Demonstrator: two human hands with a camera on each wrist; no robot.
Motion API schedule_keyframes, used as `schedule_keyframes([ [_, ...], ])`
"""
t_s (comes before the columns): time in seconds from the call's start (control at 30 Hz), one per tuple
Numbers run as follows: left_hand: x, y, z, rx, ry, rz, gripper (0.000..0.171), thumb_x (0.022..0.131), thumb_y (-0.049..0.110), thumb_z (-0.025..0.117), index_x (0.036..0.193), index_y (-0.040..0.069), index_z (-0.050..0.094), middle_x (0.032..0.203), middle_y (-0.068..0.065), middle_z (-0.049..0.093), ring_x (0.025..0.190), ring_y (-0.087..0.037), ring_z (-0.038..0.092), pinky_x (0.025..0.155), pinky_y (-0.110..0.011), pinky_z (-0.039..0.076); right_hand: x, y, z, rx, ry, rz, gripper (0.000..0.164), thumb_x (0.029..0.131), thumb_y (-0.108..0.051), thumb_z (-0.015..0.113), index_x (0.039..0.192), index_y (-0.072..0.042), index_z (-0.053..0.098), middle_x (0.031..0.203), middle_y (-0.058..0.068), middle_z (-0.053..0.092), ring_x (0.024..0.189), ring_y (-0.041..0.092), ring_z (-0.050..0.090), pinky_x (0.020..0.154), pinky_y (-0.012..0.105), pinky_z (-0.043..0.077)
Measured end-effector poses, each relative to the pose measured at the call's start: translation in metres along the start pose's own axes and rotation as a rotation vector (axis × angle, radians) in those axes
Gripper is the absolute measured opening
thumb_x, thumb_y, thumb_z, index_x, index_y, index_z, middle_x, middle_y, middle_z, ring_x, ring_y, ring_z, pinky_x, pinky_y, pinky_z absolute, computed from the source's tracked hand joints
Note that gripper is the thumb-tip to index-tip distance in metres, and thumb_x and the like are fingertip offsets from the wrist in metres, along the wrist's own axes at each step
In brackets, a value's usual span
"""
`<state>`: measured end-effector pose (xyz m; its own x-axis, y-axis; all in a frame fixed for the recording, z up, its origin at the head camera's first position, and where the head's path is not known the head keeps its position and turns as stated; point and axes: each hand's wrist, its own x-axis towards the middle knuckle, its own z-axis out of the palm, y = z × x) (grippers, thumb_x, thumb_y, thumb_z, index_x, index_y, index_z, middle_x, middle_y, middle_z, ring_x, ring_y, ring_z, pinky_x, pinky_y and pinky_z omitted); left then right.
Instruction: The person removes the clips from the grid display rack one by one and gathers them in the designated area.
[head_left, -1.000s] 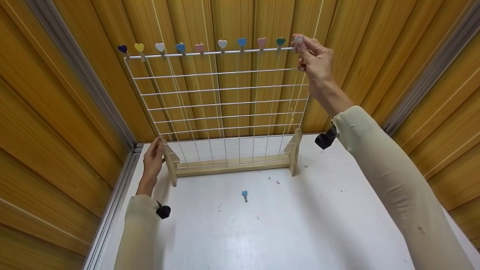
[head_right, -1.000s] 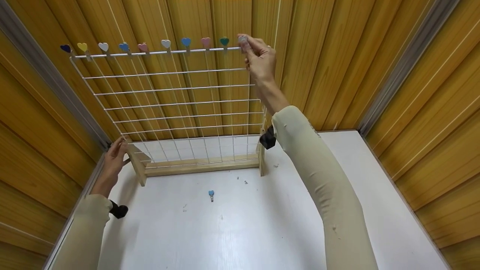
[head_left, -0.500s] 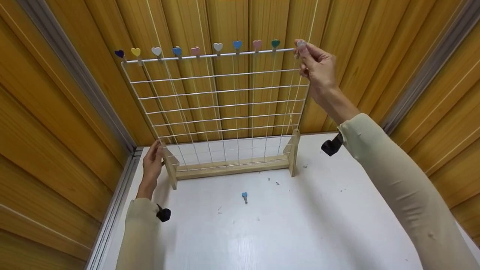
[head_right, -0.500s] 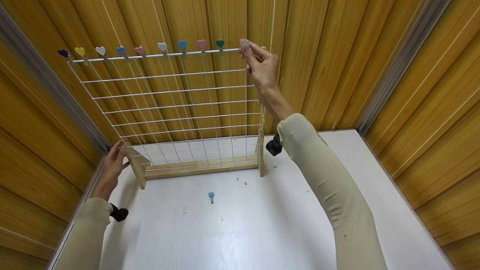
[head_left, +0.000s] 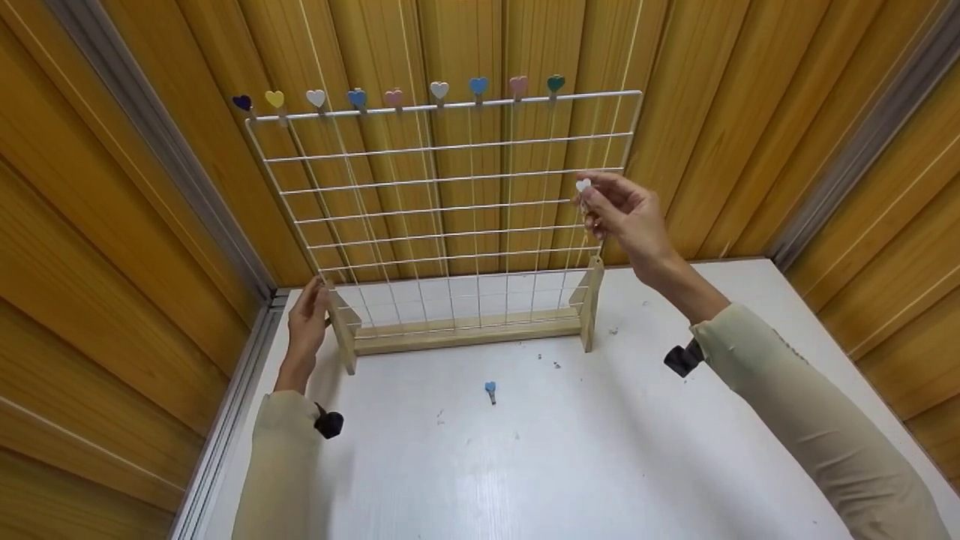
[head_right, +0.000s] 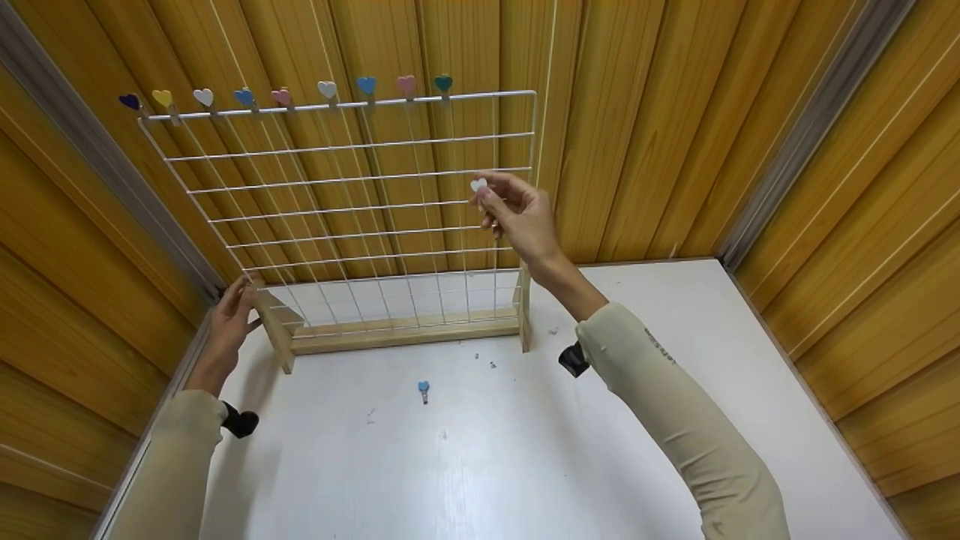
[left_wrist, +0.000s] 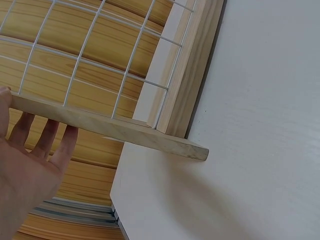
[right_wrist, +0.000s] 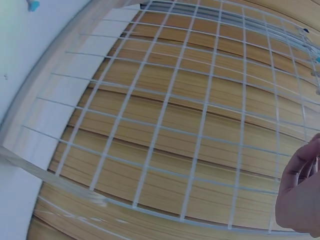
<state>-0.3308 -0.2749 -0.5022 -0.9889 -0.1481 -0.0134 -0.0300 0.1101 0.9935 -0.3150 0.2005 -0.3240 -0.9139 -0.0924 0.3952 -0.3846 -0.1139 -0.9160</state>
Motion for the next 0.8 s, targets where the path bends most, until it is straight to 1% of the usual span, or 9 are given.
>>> schedule_keyframes([
  [0.17, -0.001, 0.001, -0.003, 0.038, 0.015, 0.001, 0.059, 0.112, 0.037, 0.038, 0.165, 0.02, 0.019, 0.171, -0.012, 0.02, 0.158, -0.032, 0.022, 0.127, -0.053, 0.029, -0.015, 0.03, 0.0, -0.057, -0.058, 0.06, 0.024, 0.101, -0.004, 0.062, 0.124, -0.002, 0.069, 0.092, -0.002, 0.074, 0.07, 0.01, 0.065, 0.059, 0.017, 0.056],
  [0.23, -0.002, 0.002, -0.004, 0.055, 0.017, -0.001, 0.06, 0.111, 0.038, 0.038, 0.165, 0.02, 0.018, 0.171, -0.012, 0.019, 0.158, -0.031, 0.021, 0.127, -0.052, 0.029, -0.02, 0.043, 0.0, -0.085, -0.078, 0.097, 0.026, 0.101, -0.005, 0.063, 0.126, 0.0, 0.067, 0.092, -0.003, 0.074, 0.072, 0.008, 0.066, 0.061, 0.017, 0.058],
  [0.33, -0.002, 0.003, -0.006, 0.056, 0.025, 0.005, 0.06, 0.111, 0.038, 0.038, 0.165, 0.02, 0.019, 0.171, -0.011, 0.02, 0.158, -0.031, 0.022, 0.127, -0.051, 0.03, -0.028, 0.063, 0.002, -0.106, -0.103, 0.164, 0.031, 0.101, -0.007, 0.064, 0.13, 0.003, 0.064, 0.093, -0.003, 0.073, 0.074, 0.008, 0.067, 0.062, 0.018, 0.059],
  [0.47, 0.0, 0.002, -0.008, 0.048, 0.041, 0.025, 0.058, 0.112, 0.037, 0.038, 0.165, 0.019, 0.022, 0.17, -0.012, 0.023, 0.157, -0.031, 0.024, 0.126, -0.052, 0.031, -0.039, 0.087, 0.006, -0.129, -0.142, 0.265, 0.036, 0.101, -0.009, 0.065, 0.135, 0.001, 0.062, 0.099, -0.001, 0.072, 0.078, 0.008, 0.068, 0.067, 0.02, 0.061],
  [0.53, 0.0, 0.002, -0.007, 0.052, 0.048, 0.021, 0.058, 0.112, 0.036, 0.038, 0.165, 0.019, 0.022, 0.17, -0.011, 0.023, 0.157, -0.031, 0.025, 0.126, -0.052, 0.03, -0.046, 0.098, 0.006, -0.151, -0.165, 0.315, 0.038, 0.1, -0.01, 0.066, 0.137, -0.002, 0.061, 0.102, -0.002, 0.072, 0.081, 0.008, 0.068, 0.07, 0.021, 0.061],
  [0.63, -0.001, 0.002, -0.002, 0.047, 0.052, 0.013, 0.058, 0.111, 0.037, 0.039, 0.165, 0.019, 0.022, 0.17, -0.012, 0.024, 0.157, -0.031, 0.025, 0.126, -0.052, 0.03, -0.06, 0.115, -0.001, -0.189, -0.19, 0.377, 0.041, 0.1, -0.012, 0.067, 0.139, -0.002, 0.059, 0.105, -0.004, 0.072, 0.083, 0.007, 0.069, 0.073, 0.021, 0.062],
  [0.73, -0.001, 0.001, 0.002, 0.039, 0.052, 0.001, 0.058, 0.111, 0.037, 0.04, 0.164, 0.02, 0.023, 0.17, -0.012, 0.024, 0.157, -0.031, 0.025, 0.126, -0.052, 0.031, -0.074, 0.131, -0.011, -0.217, -0.204, 0.416, 0.044, 0.1, -0.013, 0.068, 0.14, 0.001, 0.057, 0.105, -0.005, 0.071, 0.085, 0.007, 0.07, 0.074, 0.021, 0.061],
  [0.8, -0.001, 0.001, 0.003, 0.03, 0.055, -0.001, 0.058, 0.111, 0.036, 0.04, 0.164, 0.019, 0.024, 0.17, -0.013, 0.025, 0.157, -0.031, 0.025, 0.126, -0.052, 0.031, -0.081, 0.144, -0.016, -0.214, -0.213, 0.439, 0.045, 0.099, -0.014, 0.068, 0.139, 0.003, 0.057, 0.104, -0.002, 0.072, 0.085, 0.007, 0.071, 0.073, 0.02, 0.061],
])
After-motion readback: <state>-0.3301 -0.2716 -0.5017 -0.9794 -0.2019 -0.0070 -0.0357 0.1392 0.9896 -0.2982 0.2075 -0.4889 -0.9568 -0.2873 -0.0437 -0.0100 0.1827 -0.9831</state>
